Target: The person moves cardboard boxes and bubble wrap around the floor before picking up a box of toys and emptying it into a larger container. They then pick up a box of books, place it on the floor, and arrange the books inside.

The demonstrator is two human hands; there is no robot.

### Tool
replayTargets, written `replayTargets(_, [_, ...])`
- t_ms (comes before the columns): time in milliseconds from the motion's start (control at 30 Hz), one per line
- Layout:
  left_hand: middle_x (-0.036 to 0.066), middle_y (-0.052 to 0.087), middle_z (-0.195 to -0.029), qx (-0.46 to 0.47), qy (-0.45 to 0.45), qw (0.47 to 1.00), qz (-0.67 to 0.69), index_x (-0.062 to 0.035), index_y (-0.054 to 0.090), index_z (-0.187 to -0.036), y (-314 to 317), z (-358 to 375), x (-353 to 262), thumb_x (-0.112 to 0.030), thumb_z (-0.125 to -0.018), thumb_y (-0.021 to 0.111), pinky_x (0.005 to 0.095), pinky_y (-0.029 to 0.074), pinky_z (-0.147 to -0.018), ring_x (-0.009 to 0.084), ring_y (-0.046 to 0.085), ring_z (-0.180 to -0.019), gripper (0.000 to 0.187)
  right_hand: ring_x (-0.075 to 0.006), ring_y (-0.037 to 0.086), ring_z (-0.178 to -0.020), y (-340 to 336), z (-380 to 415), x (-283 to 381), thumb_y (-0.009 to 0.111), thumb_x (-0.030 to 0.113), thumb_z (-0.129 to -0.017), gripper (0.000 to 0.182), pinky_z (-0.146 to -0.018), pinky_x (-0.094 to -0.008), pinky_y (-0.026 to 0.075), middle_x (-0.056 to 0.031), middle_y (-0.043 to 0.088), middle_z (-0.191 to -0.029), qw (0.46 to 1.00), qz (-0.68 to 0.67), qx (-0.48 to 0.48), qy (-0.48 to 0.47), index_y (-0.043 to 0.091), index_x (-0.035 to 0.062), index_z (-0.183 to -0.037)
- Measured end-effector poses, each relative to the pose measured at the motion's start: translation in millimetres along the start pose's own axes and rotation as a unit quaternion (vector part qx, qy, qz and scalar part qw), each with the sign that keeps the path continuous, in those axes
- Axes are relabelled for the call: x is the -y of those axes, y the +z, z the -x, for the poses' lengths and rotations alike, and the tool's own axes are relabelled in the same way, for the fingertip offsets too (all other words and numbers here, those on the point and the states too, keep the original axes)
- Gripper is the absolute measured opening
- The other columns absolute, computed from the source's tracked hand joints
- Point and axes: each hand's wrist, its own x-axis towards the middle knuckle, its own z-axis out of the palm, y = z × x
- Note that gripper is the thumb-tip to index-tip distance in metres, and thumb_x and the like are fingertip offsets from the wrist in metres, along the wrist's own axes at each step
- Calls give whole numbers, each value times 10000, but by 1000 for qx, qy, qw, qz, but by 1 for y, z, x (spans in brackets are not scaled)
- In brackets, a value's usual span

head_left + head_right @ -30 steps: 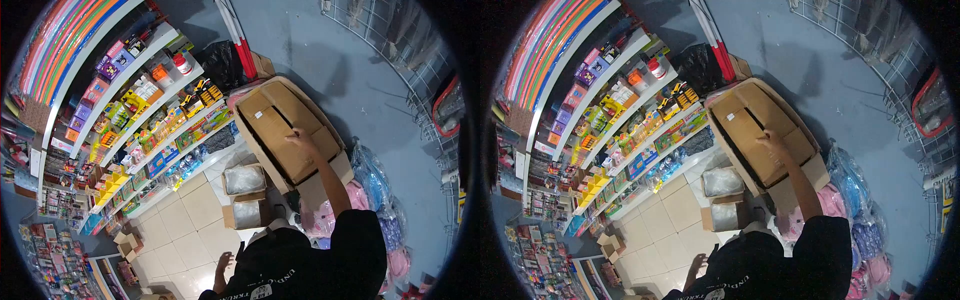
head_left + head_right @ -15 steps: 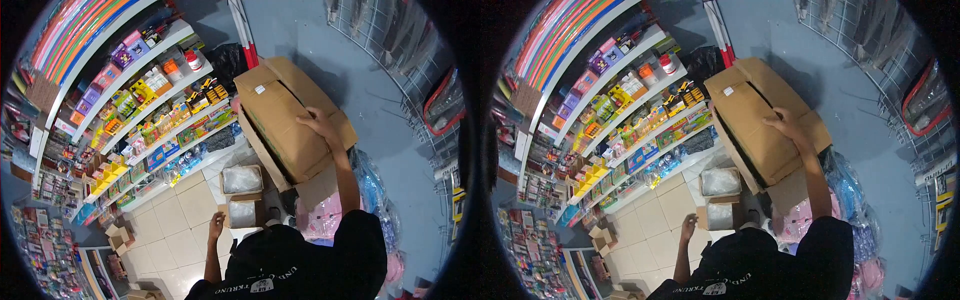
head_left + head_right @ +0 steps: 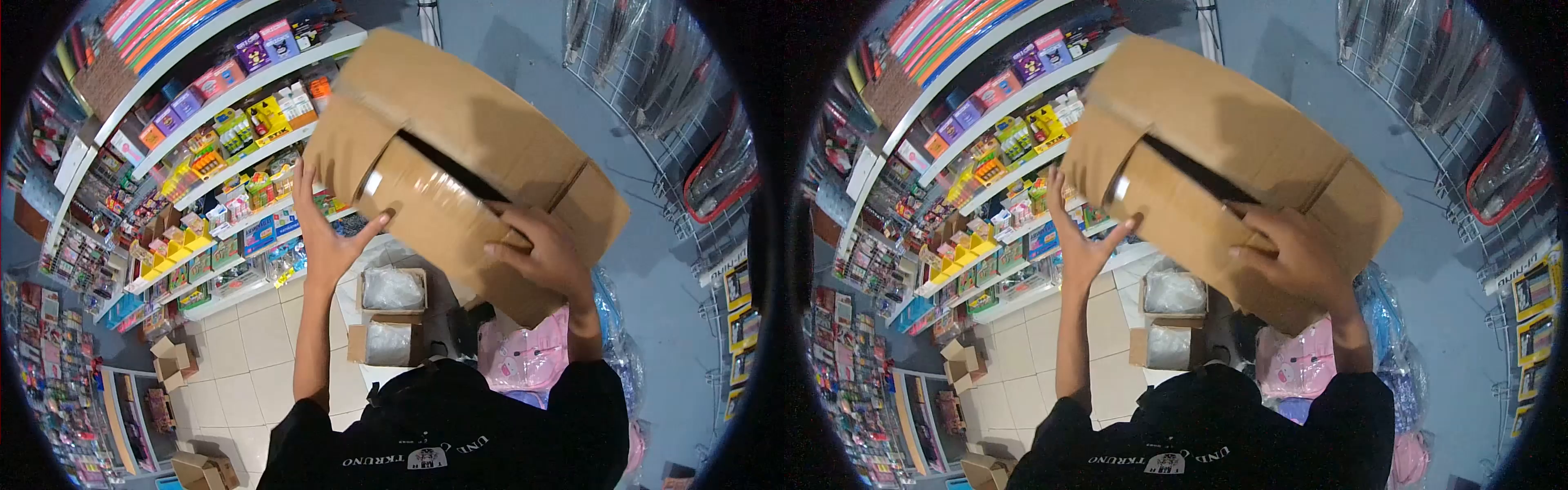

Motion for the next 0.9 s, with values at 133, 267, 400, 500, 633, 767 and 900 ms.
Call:
replayTargets(133, [186, 301, -1360, -10, 29, 989, -143, -21, 337, -1286, -54, 24, 2, -107, -629, 699, 439, 223, -1037, 357, 270, -1259, 755, -282, 582, -796, 9, 14, 47, 644, 221, -733, 266, -765, -362, 430, -102, 532, -1183, 994, 31, 59, -86, 539, -4, -829])
replayTargets(267, [168, 367, -1327, -25, -21, 981, -193, -33, 382, -1269, -117, 81, 14, 112, -608, 532, 460, 224, -1042, 339, 313, -1245, 693, -256, 591, -792, 37, 27, 87, 614, 237, -762, 263, -746, -349, 456, -96, 526, -1196, 982, 26, 110, -151, 521, -6, -801])
replayTargets(400, [176, 612, -1005, -171, -92, 958, -210, 10, 542, -1107, -181, 131, 31, 73, -777, 510, 334, 475, -806, 274, 604, -946, 338, -256, 599, -834, 68, 33, 125, 575, 205, -788, 207, -757, -337, 482, -141, 539, -1151, 961, 50, 152, -226, 520, 9, -829])
replayTargets(500, [75, 547, -553, -260, -199, 916, -232, 56, 618, -919, -231, 172, 51, -159, -896, 492, 263, 390, -447, 84, 469, -501, 250, -248, 607, -846, 106, 42, 145, 553, 105, -777, 149, -741, -340, 503, -146, 570, -1009, 931, 63, 172, -315, 520, 7, -885])
replayTargets(633, [92, 581, -755, -462, -378, 802, -16, 90, 582, -919, -293, 248, 80, -289, -894, 503, 277, 436, -596, 104, 501, -672, 389, -238, 625, -710, 152, 66, 156, 559, 30, -714, 212, -586, -338, 528, -101, 551, -951, 915, 34, 248, -315, 524, 34, -924])
replayTargets(767, [127, 551, -1064, -561, -352, 718, 212, 44, 468, -1105, -351, 379, 108, -254, -899, 467, 298, 471, -784, 185, 561, -924, 361, -288, 609, -702, 193, 80, 160, 536, 31, -714, 100, -573, -381, 489, -75, 595, -947, 907, 29, 281, -313, 559, 42, -811])
replayTargets(900, [118, 550, -1099, -622, -390, 650, 196, 30, 464, -1133, -360, 420, 53, -259, -911, 436, 316, 486, -791, 196, 558, -973, 365, -312, 609, -734, 262, 101, 138, 548, 74, -714, 153, -585, -445, 469, -50, 587, -953, 866, -42, 373, -330, 581, 82, -863])
